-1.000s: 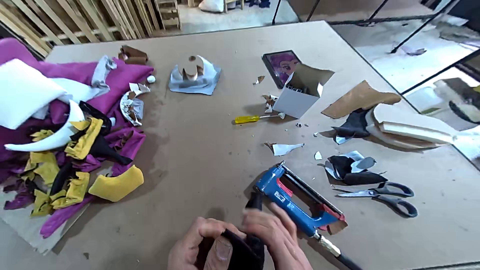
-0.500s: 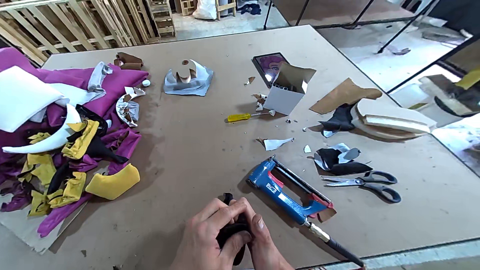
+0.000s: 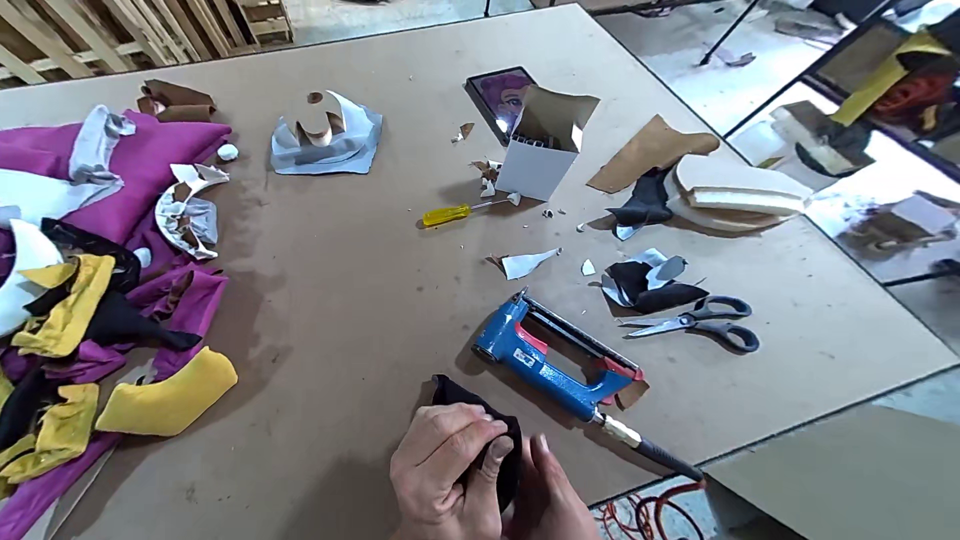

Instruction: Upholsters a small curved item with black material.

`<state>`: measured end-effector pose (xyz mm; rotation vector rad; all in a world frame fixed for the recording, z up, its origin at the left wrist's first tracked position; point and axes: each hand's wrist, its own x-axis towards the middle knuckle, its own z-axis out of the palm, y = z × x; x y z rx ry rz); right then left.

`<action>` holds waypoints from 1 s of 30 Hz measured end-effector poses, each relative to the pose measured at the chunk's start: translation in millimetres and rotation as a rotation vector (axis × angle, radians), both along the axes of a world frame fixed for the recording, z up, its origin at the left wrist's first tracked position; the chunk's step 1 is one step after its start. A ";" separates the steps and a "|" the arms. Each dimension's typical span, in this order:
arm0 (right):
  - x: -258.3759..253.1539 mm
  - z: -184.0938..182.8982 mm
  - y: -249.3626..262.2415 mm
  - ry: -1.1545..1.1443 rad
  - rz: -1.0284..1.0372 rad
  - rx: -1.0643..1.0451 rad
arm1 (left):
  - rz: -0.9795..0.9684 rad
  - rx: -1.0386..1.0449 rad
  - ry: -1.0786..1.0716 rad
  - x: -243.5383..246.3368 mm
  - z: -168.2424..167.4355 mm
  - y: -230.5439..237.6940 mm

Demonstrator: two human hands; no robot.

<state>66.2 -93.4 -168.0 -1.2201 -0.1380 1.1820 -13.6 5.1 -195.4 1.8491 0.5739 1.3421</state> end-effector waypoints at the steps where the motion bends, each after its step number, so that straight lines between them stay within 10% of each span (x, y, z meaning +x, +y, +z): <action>1: 0.7 11.4 -3.2 0.180 0.032 -0.001 | 0.014 0.039 0.066 3.0 1.7 3.1; 6: -4.6 -11.0 39.5 0.418 0.084 -0.001 | 0.164 0.228 0.555 -7.1 -20.8 37.3; 11: 36.5 -61.3 4.4 -1.248 0.237 -0.328 | 0.129 0.334 0.706 -28.2 -86.1 31.3; 14: 85.7 -49.7 -11.3 -1.645 0.188 -0.487 | 0.100 0.294 0.707 -29.6 -84.3 29.6; 22: 134.6 -63.4 2.8 -1.728 0.636 -0.607 | 0.023 0.125 0.756 -27.1 -80.2 31.2; 30: 144.1 21.9 17.1 -1.536 0.899 -0.348 | 0.044 -0.068 0.778 -28.1 -79.7 35.5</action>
